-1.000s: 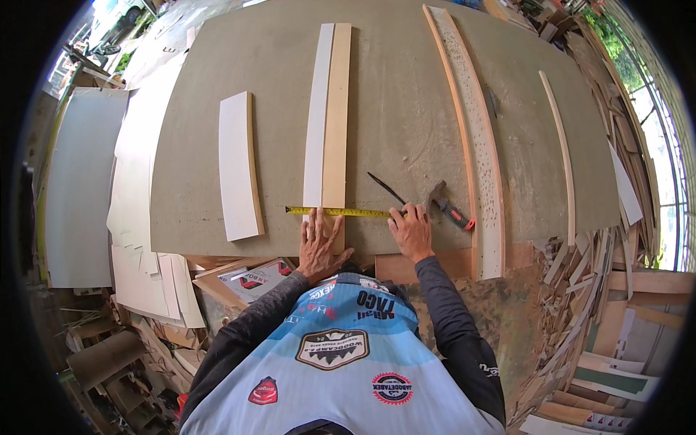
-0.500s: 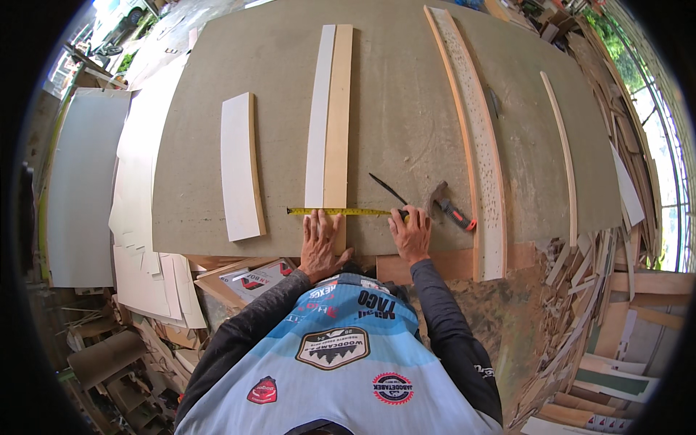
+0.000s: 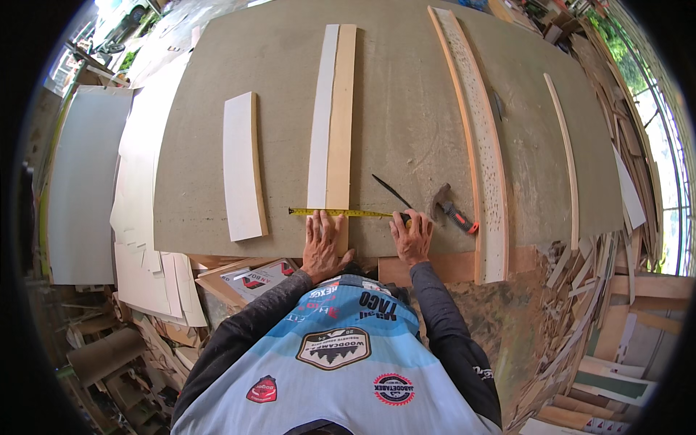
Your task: The person measures and marks wooden boards on a workbench, then aligns a white laminate board against a wooden guide and cuts it using a hand saw.
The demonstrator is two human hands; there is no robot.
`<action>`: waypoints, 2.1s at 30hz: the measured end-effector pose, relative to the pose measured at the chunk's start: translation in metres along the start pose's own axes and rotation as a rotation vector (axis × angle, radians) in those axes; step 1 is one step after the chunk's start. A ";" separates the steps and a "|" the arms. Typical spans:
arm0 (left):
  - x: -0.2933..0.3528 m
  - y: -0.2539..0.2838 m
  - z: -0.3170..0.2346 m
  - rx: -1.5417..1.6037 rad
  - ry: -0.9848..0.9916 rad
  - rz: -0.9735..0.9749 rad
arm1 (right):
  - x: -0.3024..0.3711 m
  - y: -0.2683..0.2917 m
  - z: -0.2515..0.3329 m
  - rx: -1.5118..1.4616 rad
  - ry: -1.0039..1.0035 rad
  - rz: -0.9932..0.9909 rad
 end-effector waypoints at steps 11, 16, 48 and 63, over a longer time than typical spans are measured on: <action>0.000 0.001 -0.002 -0.030 -0.009 0.005 | -0.002 0.001 0.001 -0.009 -0.015 0.010; 0.000 -0.001 0.000 -0.029 -0.011 0.003 | -0.001 0.000 0.001 0.003 -0.022 0.003; -0.002 0.004 -0.005 -0.049 -0.005 -0.031 | -0.003 0.002 0.005 0.004 -0.035 -0.016; 0.000 0.005 -0.009 -0.071 -0.018 -0.018 | -0.002 0.003 0.002 -0.020 -0.042 -0.020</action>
Point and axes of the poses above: each hand's wrist, its own x-axis away from the middle knuckle, its own y-axis out of the back of the hand, z = x × y, the point moved 4 cm from there along -x, towards the middle knuckle, and after that the axes turned 2 degrees about x, right-handed, at the moved point
